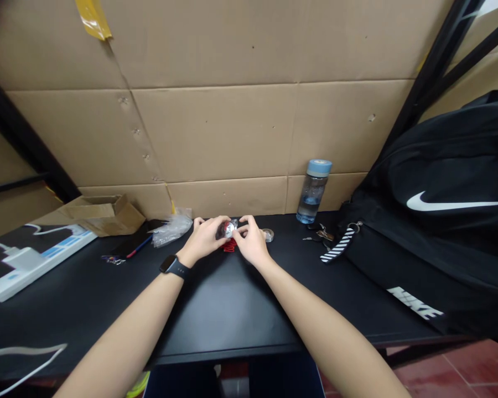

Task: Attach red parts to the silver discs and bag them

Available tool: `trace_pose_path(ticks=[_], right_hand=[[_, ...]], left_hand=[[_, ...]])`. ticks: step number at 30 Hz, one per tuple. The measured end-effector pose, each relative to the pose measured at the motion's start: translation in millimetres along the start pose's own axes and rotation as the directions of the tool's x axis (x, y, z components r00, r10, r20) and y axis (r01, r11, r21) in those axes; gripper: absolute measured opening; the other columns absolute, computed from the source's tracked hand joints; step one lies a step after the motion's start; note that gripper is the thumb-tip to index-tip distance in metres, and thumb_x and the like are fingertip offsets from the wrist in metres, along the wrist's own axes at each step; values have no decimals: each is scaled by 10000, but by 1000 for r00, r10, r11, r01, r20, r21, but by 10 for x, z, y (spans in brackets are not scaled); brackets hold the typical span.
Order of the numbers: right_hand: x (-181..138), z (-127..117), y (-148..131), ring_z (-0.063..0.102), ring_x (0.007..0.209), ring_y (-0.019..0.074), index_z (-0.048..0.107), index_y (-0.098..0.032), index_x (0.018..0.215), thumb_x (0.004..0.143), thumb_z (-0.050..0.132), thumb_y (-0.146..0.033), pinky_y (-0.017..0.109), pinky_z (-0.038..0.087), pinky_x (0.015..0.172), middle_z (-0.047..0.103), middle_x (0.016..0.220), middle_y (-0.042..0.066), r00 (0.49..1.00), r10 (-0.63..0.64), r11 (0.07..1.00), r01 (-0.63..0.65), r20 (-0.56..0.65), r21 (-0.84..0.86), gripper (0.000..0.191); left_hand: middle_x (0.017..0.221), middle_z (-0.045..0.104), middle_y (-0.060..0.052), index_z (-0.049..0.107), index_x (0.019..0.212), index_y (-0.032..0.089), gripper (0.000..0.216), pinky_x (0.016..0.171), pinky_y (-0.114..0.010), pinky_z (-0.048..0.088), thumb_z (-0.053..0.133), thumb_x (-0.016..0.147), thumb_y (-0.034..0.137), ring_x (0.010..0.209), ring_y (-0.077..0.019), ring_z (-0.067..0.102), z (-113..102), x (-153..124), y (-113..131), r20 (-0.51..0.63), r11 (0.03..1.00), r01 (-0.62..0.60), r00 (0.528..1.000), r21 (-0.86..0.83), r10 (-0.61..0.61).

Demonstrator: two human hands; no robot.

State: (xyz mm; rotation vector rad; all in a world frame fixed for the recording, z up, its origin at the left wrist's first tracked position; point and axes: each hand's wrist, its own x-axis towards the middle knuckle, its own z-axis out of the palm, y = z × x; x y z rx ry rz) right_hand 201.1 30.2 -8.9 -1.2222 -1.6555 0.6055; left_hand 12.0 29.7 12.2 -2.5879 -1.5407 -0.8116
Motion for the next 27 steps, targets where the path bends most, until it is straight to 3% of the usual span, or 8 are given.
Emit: trace_pose_path(ticks=[4,7,10,14,16,20,22,27], right_hand=[[25,-75,-12,647,809,205,511,-279,1082,785,620,-308,388,452,886,740,854,-33,997,-3,994,-6,-83,-108,318],[46,-146,-12,637,823,208,518,-278,1091,758,606,-275,394,441,883,733,864,-26,996,-2,990,-12,-95,-142,344],[61,-189,18,635,825,207,524,-273,1091,738,603,-256,402,437,885,732,889,-17,996,-11,987,-4,-89,-162,362],[100,-265,92,636,816,206,544,-270,1070,725,607,-242,394,457,859,725,893,-8,994,-24,986,6,-108,-166,352],[137,-336,134,634,810,202,565,-264,1033,725,599,-234,383,468,841,726,898,-3,991,-40,986,19,-131,-163,312],[225,-494,208,634,795,192,605,-243,951,723,587,-220,364,482,826,731,900,6,986,-77,981,49,-146,-186,230],[257,-542,237,636,780,185,618,-234,923,724,587,-214,357,486,821,732,892,9,987,-72,979,42,-145,-199,202],[293,-592,292,638,833,201,646,-229,894,740,619,-202,365,486,825,728,923,25,996,-54,940,27,-69,-339,159]], left_hand=[[1293,698,-94,589,1279,264,423,1001,-435,319,679,866,297,1221,-297,611,39,6,-274,-24,990,130,991,61,-129],[1178,748,-97,644,1233,256,396,977,-434,367,705,849,333,1156,-326,651,82,1,-505,50,967,234,970,99,-240],[1119,766,-88,678,1204,261,374,959,-433,396,708,853,386,1096,-326,678,121,-6,-636,90,963,251,961,99,-260],[1316,669,-109,647,1279,272,434,989,-450,385,708,857,351,1245,-333,585,96,-38,-592,54,967,224,971,125,-232],[1299,648,-110,660,1259,287,395,991,-461,386,691,867,316,1233,-334,575,52,-76,-505,48,966,184,979,181,-196],[1271,621,-122,703,1216,306,320,972,-505,406,611,910,290,1137,-346,615,-5,-170,-331,171,960,125,970,249,-171],[1327,595,-141,692,1248,301,336,971,-534,409,566,937,313,1154,-366,606,13,-197,-292,195,954,141,961,265,-196],[1517,482,-182,611,1341,242,393,1014,-618,363,489,984,352,1277,-405,523,150,-191,-367,132,931,238,950,275,-282]])
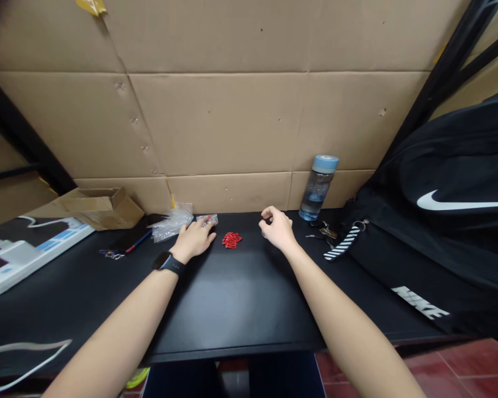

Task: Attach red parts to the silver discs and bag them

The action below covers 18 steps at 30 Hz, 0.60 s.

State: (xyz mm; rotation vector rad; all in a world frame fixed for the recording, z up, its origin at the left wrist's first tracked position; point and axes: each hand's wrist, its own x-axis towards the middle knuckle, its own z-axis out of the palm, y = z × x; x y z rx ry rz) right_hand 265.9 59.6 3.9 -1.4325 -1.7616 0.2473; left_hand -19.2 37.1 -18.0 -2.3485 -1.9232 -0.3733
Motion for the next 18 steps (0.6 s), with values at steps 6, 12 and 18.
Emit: trace_pose_path(ticks=[6,12,18], right_hand=[[3,-91,125,619,1117,268,676,-227,1157,783,689,-233,397,476,960,655,1219,104,907,-258,941,314,332,-129,375],[7,-113,244,613,1194,328,642,-234,1285,787,717,-252,427,469,994,656,1297,131,878,-116,905,286,464,-316,504],[66,-140,327,715,1015,253,678,-184,1240,795,705,-190,315,515,918,754,1133,105,880,-132,958,231,456,-168,445]], left_hand=[[1492,509,-127,638,1244,255,335,1048,-563,362,496,944,210,1344,-341,449,9,74,-4,-118,990,-101,989,-95,90],[1153,594,-48,766,907,270,108,1065,-470,353,681,843,247,1130,-249,517,-185,9,250,-152,850,-481,876,-216,457],[1002,579,-55,788,835,255,84,947,-411,398,708,861,248,1032,-239,498,-200,-25,346,-105,849,-506,863,-155,495]])
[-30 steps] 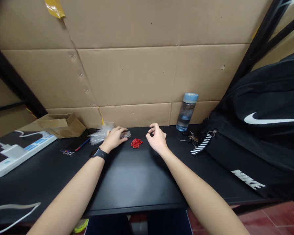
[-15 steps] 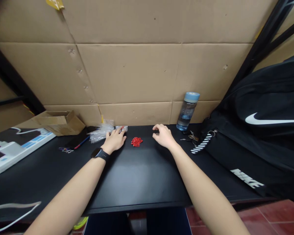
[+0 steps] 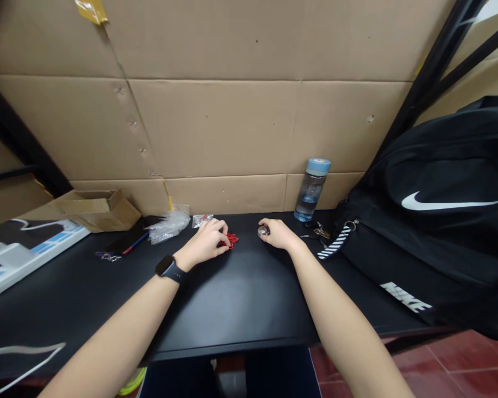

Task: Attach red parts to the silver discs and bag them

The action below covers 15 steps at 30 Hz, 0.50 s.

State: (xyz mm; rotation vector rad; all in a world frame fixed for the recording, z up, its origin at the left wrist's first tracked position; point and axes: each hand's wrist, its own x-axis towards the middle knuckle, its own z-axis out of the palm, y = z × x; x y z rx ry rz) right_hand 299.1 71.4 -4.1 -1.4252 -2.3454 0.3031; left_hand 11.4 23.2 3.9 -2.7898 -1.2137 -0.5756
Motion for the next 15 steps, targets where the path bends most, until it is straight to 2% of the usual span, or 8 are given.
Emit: trace_pose_path(ticks=[4,9,15], right_hand=[[-2,-5,63,728,960,229,709,-216,1181,781,747,-196,298,524,868,775,1073,67,1000,-1,998,1,3,71,403],[4,6,126,728,977,233,728,-245,1138,748,811,-236,303,524,870,782,1057,56,999,32,997,-30,-29,71,398],[-18,-73,112,725,927,230,736,-235,1082,692,837,-192,307,517,844,785,1011,45,997,30,995,-23,-65,100,405]], left_hand=[[976,589,-59,767,787,231,124,937,-403,400,675,869,231,1019,-237,500,10,-5,38,23,1000,7,1000,0,-7],[1015,600,-61,739,829,231,60,939,-431,390,690,806,207,1051,-260,490,32,-41,130,45,998,65,997,7,-66],[1022,652,-65,685,847,216,144,902,-413,362,579,944,215,1068,-252,507,84,-55,165,25,998,53,998,19,-54]])
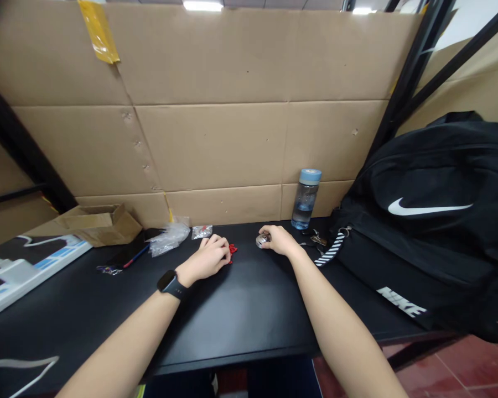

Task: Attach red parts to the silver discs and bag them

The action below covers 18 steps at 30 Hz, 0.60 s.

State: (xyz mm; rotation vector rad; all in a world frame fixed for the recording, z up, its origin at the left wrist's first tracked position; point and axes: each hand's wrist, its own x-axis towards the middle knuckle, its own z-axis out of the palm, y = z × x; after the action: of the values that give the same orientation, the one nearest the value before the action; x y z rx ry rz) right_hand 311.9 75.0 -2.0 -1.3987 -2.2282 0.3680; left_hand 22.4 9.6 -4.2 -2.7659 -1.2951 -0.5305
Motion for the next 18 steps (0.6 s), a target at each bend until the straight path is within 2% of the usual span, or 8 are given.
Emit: trace_pose_path(ticks=[2,5,9,11,14,18], right_hand=[[-13,-35,-58,717,898,217,734,-234,1069,688,818,-158,313,511,847,783,1000,34,999,-29,999,30,-41,41,398],[-25,-42,-184,702,902,199,719,-240,1112,715,781,-167,324,507,869,772,1034,25,988,-81,981,101,-128,165,409],[-23,58,-396,687,955,208,697,-246,1163,733,764,-228,322,511,800,754,1104,44,970,-60,937,136,-234,323,435],[-29,131,-515,684,979,218,677,-256,1196,741,768,-251,324,502,770,745,1145,56,959,-53,912,159,-277,378,465],[-68,235,-699,683,1033,226,642,-277,1238,763,771,-274,340,490,800,718,1228,56,947,-81,871,219,-311,439,492],[-142,337,-899,692,1030,222,637,-282,1227,766,782,-303,342,501,814,721,1201,51,943,-85,830,246,-323,500,484]], left_hand=[[997,681,-46,653,876,217,162,914,-405,350,533,985,220,1061,-232,530,-3,23,-8,-45,998,16,999,-55,-19],[993,716,-10,635,928,233,153,941,-405,326,507,1013,227,1049,-204,569,-34,68,-18,-146,984,88,983,-154,-111],[1031,753,5,678,959,266,44,958,-421,300,637,956,251,1107,-223,576,-77,99,-30,-292,968,176,930,-177,-222],[1001,772,0,696,1017,284,93,959,-431,297,681,929,260,1130,-240,573,-88,100,-35,-347,955,228,894,-188,-281],[990,782,-10,729,1052,310,133,960,-446,296,685,928,289,1136,-253,572,-104,96,-26,-403,940,276,851,-201,-336],[1015,776,-1,759,960,326,98,975,-464,293,663,940,317,1136,-262,562,-140,97,35,-440,940,281,831,-195,-340]])
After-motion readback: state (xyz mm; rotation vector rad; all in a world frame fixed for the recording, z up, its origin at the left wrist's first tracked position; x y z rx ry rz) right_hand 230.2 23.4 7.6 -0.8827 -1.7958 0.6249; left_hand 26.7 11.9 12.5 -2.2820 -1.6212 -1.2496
